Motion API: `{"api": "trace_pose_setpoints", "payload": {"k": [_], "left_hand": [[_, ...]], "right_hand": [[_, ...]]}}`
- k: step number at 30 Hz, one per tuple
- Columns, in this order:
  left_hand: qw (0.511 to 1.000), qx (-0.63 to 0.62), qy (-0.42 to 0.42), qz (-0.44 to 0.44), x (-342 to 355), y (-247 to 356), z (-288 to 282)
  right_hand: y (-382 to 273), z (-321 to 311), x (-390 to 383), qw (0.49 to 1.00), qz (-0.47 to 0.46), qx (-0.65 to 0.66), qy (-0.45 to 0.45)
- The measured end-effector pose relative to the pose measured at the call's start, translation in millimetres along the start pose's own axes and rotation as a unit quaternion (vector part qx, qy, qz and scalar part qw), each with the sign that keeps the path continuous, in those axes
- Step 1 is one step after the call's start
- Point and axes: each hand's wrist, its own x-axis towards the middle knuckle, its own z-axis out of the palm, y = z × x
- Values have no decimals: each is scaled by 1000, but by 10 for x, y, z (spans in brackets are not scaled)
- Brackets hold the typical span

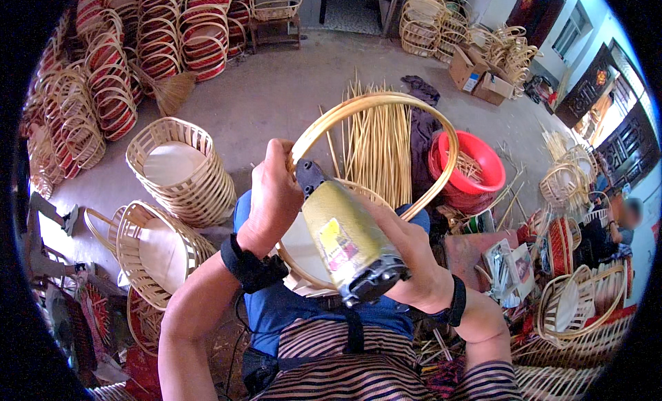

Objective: The person assembles wooden baskets by attaching handles and structural strips using a pneumatic nail gun and trimming excess material with snips.

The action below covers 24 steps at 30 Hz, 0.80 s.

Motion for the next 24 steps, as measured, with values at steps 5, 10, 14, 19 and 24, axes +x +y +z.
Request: {"api": "trace_pose_setpoints", "payload": {"k": [5, 10, 14, 19, 24], "left_hand": [[998, -24, -17, -49, -185, -153, -139], [995, -90, 23, -25, -656, -734, -340], [996, -3, -63, -59, -571, -1213, -790], [995, -20, -86, 47, -260, -1137, -966], [995, -64, -76, -24, 42, -433, -713]], "right_hand": [[-12, -33, 55, 999, 3, 34, 11], [39, 166, 204, 993, -68, 41, 92], [259, 43, -56, 981, -30, -9, 193], [1040, -146, -1032, 867, 344, 212, 291], [1817, 52, -2158, 670, 385, 401, 493]]}}
